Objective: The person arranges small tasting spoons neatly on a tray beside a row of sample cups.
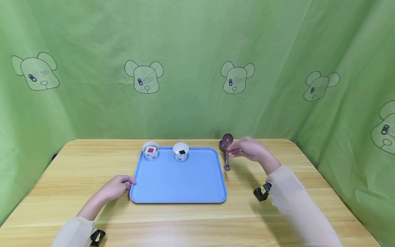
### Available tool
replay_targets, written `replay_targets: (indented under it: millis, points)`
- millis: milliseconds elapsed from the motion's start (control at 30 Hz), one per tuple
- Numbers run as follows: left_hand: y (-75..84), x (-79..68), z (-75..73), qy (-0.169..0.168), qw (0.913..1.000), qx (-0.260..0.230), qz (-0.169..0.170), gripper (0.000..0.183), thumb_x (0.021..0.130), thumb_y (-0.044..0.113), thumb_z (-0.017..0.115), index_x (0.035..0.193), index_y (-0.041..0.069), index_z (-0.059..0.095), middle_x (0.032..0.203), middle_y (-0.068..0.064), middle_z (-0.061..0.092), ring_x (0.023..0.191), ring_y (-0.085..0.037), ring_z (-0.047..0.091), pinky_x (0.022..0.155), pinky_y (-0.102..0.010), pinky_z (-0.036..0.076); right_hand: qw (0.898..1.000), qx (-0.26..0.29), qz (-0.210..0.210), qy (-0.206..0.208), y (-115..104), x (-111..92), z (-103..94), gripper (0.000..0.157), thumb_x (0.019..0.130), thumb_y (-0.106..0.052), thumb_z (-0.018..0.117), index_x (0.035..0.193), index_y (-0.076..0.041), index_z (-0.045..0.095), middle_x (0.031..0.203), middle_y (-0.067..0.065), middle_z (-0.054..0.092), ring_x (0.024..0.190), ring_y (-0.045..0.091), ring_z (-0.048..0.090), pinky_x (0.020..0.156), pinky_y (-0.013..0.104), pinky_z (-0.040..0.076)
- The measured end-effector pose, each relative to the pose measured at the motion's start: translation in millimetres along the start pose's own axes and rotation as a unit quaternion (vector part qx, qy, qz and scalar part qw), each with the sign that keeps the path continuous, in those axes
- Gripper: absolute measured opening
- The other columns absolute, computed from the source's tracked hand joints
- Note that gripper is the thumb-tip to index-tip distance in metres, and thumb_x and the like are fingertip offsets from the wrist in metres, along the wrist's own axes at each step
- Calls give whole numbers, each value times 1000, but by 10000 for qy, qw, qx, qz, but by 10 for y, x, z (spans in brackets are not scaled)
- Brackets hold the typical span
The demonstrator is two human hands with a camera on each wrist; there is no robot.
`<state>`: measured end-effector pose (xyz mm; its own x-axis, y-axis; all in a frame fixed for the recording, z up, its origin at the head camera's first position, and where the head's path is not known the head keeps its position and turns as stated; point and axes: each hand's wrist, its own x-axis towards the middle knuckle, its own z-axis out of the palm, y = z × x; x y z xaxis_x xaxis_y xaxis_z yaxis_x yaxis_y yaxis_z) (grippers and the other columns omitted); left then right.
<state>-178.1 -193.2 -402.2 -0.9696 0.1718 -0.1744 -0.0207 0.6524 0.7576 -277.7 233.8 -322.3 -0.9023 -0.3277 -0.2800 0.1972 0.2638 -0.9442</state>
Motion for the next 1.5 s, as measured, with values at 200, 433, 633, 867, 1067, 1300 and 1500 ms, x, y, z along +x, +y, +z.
replay_targets:
  millis: [200, 433, 633, 867, 1067, 1300, 1500]
  points:
    - [4, -4, 1, -10, 10000, 28, 13, 26, 86, -6, 37, 97, -9, 60, 91, -16, 59, 84, -24, 54, 77, -41, 43, 9999, -25, 27, -166, -75, 73, 135, 31, 88, 4, 46, 110, 27, 45, 85, 18, 63, 76, 22, 62, 82, 36, 49]
    - [7, 8, -8, -20, 10000, 0, 34, 25, 86, -6, 38, 97, -9, 60, 88, -13, 58, 84, -24, 54, 77, -41, 44, 9994, -107, -84, -324, -133, 145, 302, 30, 89, 4, 45, 108, 27, 46, 85, 20, 62, 75, 22, 62, 86, 41, 46]
    - [3, 12, -8, -44, 9999, -35, 104, 25, 85, -7, 37, 96, -10, 59, 88, -14, 58, 83, -24, 54, 75, -39, 44, 9988, -143, -106, -465, -141, 221, 436, 30, 89, 4, 44, 108, 26, 46, 85, 20, 63, 75, 22, 62, 79, 35, 50]
    - [14, 3, -11, -50, 9999, -34, 104, 25, 85, -8, 36, 96, -11, 59, 90, -16, 59, 85, -25, 55, 77, -41, 44, 9984, -135, -97, -535, -177, 292, 572, 30, 89, 4, 44, 110, 25, 47, 93, 29, 59, 76, 22, 62, 85, 40, 46]
    - [13, 4, -13, -51, 9999, -34, 105, 25, 85, -8, 36, 96, -11, 59, 90, -16, 59, 85, -26, 55, 77, -40, 44, 9984, -9, -102, -550, -197, 341, 677, 30, 89, 4, 45, 110, 25, 47, 92, 27, 61, 76, 24, 62, 90, 46, 42]
    - [-12, 16, -9, -33, 9999, -28, 92, 25, 85, -8, 36, 96, -11, 59, 90, -16, 58, 85, -25, 55, 77, -40, 44, 9980, 74, -72, -624, -202, 404, 817, 30, 89, 4, 45, 111, 25, 47, 97, 31, 59, 75, 22, 62, 91, 46, 41]
    - [-9, 15, -7, -44, 9999, -48, 102, 25, 85, -8, 37, 96, -11, 59, 90, -16, 59, 85, -26, 55, 77, -41, 44, 9980, 98, -8, -621, -201, 463, 934, 29, 89, 4, 45, 110, 25, 49, 92, 26, 62, 73, 22, 62, 91, 46, 41]
